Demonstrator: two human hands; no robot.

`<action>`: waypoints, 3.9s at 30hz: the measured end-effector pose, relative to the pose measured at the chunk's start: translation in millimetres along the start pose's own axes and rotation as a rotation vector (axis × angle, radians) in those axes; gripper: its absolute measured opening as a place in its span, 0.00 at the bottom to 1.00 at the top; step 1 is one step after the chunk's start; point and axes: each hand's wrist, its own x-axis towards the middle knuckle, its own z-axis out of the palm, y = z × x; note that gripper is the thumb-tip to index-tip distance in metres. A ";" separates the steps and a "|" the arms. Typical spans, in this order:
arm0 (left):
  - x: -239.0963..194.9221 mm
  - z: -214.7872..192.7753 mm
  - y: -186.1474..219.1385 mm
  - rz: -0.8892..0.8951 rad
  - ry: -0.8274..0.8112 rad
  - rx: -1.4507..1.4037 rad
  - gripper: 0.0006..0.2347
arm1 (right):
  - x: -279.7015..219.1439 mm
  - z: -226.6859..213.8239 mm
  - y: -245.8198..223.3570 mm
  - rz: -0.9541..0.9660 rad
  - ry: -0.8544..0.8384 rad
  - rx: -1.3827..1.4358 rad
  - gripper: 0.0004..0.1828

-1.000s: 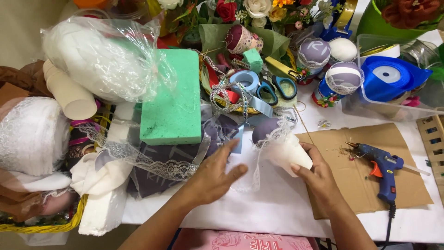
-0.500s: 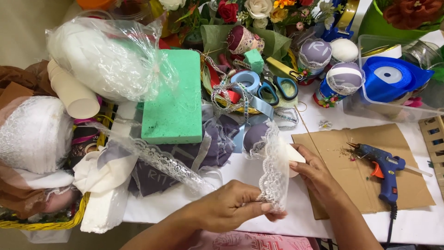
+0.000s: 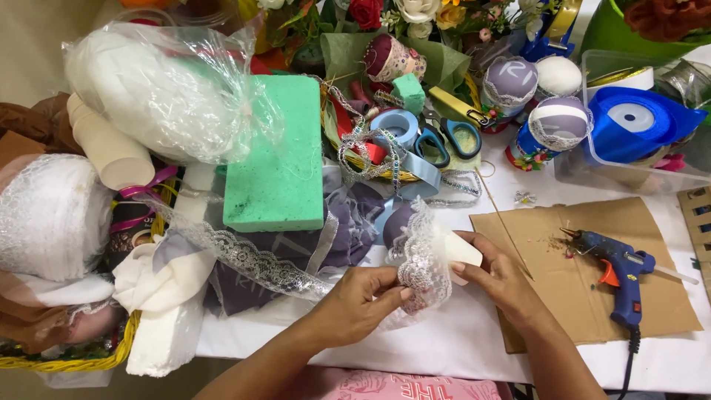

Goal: Decorating a white cup by attaching lace around its surface using a hot glue gun.

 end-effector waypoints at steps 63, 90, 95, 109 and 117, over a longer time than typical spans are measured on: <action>15.1 -6.8 3.9 -0.233 0.007 0.086 0.25 | -12.3 -0.1 3.8 -0.627 0.208 -0.537 0.26; 30.2 -13.5 -4.6 -0.211 0.037 0.042 0.28 | -13.2 28.1 -5.0 -0.985 0.471 -0.685 0.18; 28.6 -14.8 -2.7 -0.225 0.053 0.010 0.28 | -6.4 31.9 -5.4 -1.042 0.437 -0.806 0.19; 25.6 -17.5 7.9 -0.262 0.066 0.075 0.23 | 9.4 1.4 -17.6 -1.066 0.452 -0.882 0.27; 23.3 -16.6 19.7 -0.332 0.067 0.058 0.24 | 75.1 -18.4 -139.1 -0.252 0.166 -1.210 0.21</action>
